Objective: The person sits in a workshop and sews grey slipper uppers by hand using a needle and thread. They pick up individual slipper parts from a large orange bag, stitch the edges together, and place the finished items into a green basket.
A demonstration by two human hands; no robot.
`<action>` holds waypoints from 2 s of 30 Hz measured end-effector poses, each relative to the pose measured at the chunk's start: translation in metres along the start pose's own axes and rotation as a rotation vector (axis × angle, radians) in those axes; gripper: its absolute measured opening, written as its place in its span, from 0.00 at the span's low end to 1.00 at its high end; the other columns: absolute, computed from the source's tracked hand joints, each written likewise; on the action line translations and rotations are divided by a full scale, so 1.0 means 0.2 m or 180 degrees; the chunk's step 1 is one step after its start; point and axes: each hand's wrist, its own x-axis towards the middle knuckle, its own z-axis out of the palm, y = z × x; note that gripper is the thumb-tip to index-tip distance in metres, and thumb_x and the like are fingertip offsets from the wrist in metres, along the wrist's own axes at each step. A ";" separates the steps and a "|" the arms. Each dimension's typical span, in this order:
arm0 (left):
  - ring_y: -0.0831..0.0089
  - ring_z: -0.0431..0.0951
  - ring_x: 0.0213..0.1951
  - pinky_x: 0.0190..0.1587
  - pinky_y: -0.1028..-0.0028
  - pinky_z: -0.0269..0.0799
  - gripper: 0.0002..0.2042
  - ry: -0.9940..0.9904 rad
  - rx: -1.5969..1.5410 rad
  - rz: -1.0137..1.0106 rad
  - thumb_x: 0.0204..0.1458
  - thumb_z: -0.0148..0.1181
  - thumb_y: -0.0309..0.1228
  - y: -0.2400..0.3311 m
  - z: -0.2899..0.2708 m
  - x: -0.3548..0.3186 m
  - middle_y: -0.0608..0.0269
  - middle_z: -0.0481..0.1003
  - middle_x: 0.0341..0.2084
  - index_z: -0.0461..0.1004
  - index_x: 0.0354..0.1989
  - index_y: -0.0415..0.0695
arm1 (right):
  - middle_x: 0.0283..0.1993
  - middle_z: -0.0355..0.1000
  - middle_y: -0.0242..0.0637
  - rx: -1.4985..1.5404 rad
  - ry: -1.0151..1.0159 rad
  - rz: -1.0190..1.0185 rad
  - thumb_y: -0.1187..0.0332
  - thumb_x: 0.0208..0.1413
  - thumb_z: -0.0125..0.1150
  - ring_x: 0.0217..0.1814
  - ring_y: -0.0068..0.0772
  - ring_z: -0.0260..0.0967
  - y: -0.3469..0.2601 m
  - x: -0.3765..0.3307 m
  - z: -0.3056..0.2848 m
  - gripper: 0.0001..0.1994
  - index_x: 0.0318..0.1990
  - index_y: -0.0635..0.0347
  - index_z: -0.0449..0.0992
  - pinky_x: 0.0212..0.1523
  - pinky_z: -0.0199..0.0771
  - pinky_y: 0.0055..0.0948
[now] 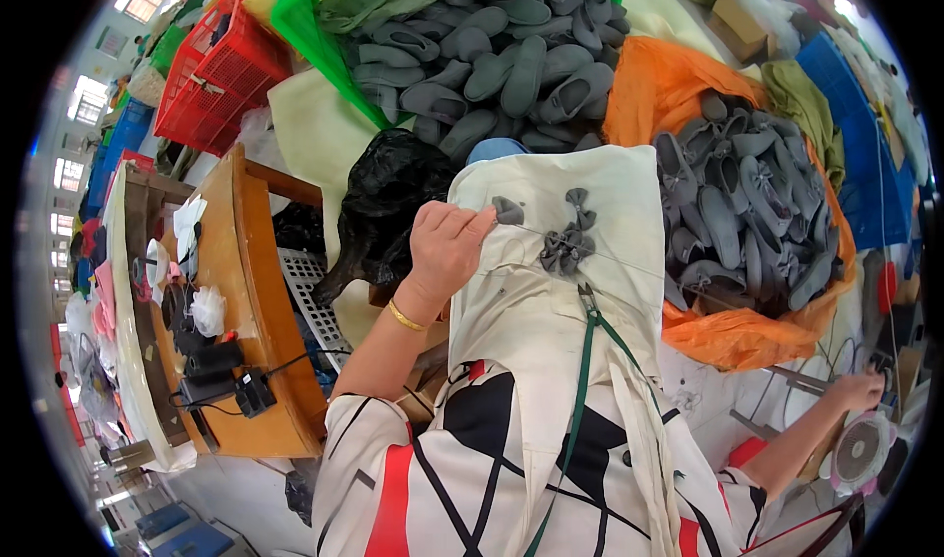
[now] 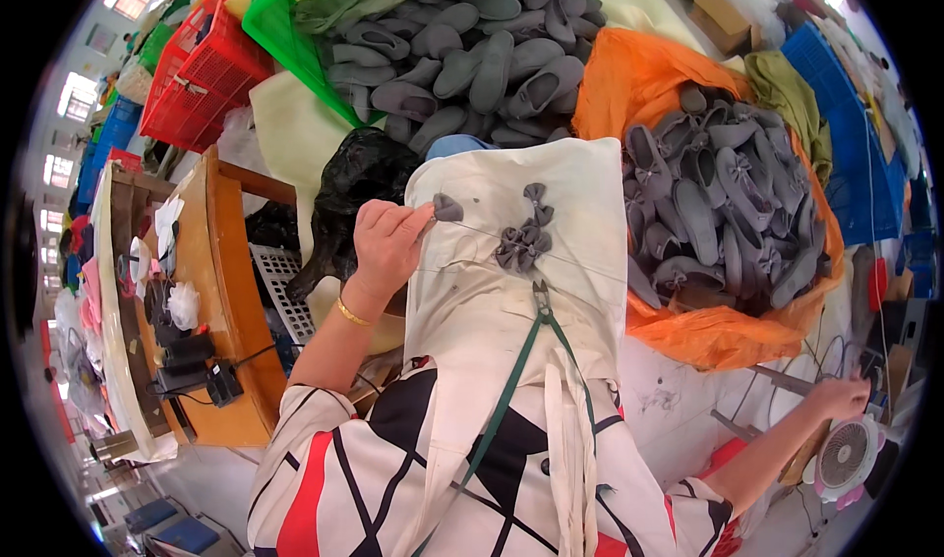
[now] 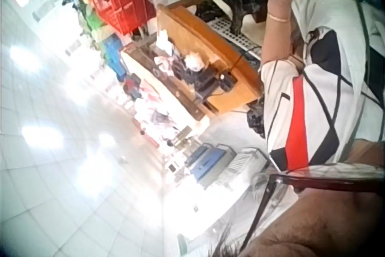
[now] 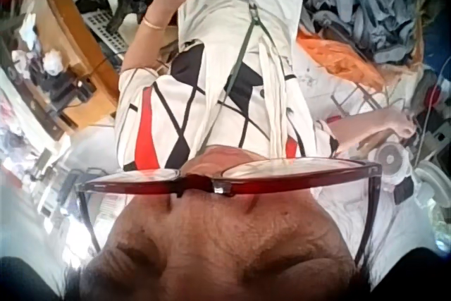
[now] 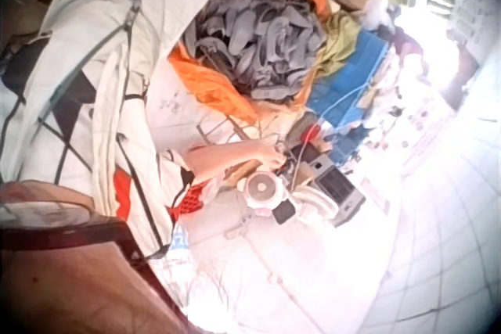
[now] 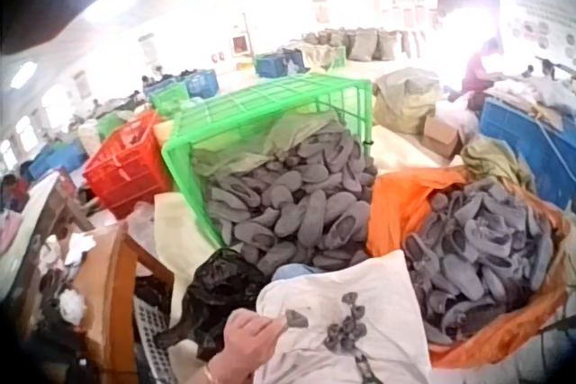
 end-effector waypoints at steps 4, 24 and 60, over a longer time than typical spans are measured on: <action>0.69 0.72 0.31 0.36 0.68 0.66 0.10 -0.0120 0.0353 -0.0023 0.45 0.64 0.25 -0.08 -0.08 -0.01 0.70 0.73 0.28 0.79 0.38 0.47 | 0.47 0.77 0.48 -0.2718 0.0012 -0.0968 0.57 0.64 0.46 0.50 0.53 0.73 0.22 0.17 -0.30 0.21 0.44 0.65 0.80 0.50 0.72 0.49; 0.68 0.72 0.27 0.31 0.72 0.67 0.06 -0.1077 -0.2567 -0.1633 0.47 0.63 0.22 0.41 0.16 0.02 0.60 0.73 0.24 0.77 0.34 0.40 | 0.40 0.73 0.35 0.0001 -0.4897 0.0342 0.65 0.56 0.63 0.44 0.28 0.70 -0.16 -1.60 0.10 0.12 0.45 0.60 0.76 0.45 0.72 0.28; 0.55 0.75 0.42 0.50 0.59 0.67 0.16 -0.2344 -0.0618 -0.0804 0.44 0.66 0.35 -0.26 0.80 0.05 0.52 0.75 0.32 0.73 0.38 0.38 | 0.33 0.70 0.23 0.0731 -0.4726 0.2018 0.68 0.65 0.56 0.34 0.11 0.62 -0.44 -1.98 0.66 0.07 0.37 0.62 0.73 0.38 0.63 0.15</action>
